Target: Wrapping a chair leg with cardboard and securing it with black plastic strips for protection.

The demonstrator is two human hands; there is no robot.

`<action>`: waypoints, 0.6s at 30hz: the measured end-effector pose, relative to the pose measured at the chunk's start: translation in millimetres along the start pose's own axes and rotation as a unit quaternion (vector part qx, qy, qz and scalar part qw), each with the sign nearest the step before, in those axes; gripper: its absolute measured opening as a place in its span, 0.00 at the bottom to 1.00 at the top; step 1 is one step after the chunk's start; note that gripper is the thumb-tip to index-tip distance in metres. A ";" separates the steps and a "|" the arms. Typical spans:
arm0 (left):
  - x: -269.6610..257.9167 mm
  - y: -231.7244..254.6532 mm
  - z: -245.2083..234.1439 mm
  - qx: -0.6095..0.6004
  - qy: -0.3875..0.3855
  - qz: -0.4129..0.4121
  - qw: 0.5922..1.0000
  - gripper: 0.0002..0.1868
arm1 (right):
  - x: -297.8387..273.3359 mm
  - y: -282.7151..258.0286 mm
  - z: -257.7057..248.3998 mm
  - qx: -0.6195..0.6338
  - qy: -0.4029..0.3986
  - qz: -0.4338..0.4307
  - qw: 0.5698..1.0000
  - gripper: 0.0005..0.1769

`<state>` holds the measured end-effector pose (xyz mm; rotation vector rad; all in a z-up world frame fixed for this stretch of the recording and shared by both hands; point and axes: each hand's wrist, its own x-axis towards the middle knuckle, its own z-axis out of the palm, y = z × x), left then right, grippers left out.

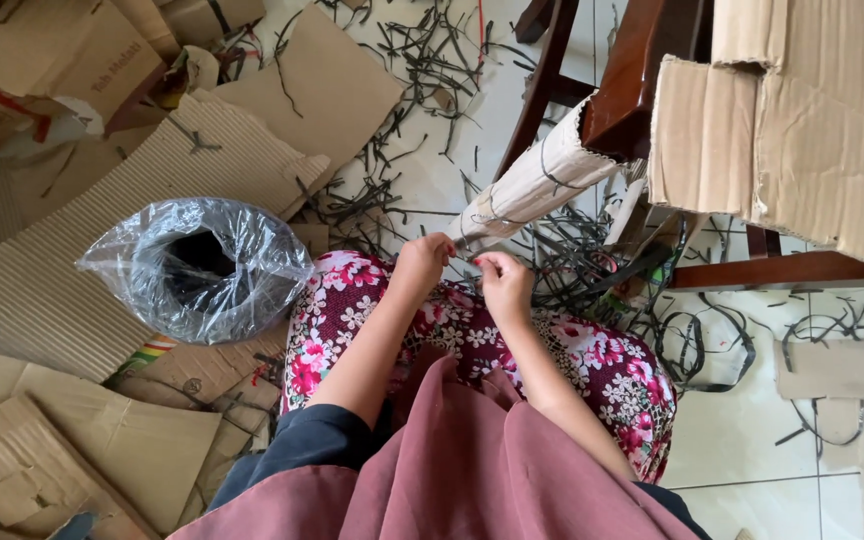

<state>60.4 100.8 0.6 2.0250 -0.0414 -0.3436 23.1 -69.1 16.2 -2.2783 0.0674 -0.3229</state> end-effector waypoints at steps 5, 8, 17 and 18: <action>47.5 -65.8 42.5 -0.097 -0.030 -0.135 0.986 0.10 | 9.7 15.5 -0.2 -0.032 -0.070 -0.162 0.984 0.06; 47.3 -52.1 33.4 -0.318 -0.035 -0.208 0.924 0.17 | 8.0 18.4 8.3 -0.023 -0.129 -0.218 0.967 0.03; 75.6 -73.7 58.8 -0.650 0.001 -0.196 0.734 0.12 | 29.7 65.5 -44.3 -0.089 -0.214 -0.139 0.963 0.07; 76.2 -62.9 59.4 -0.652 0.000 -0.197 0.733 0.12 | 32.2 67.6 -43.8 -0.092 -0.215 -0.139 0.962 0.07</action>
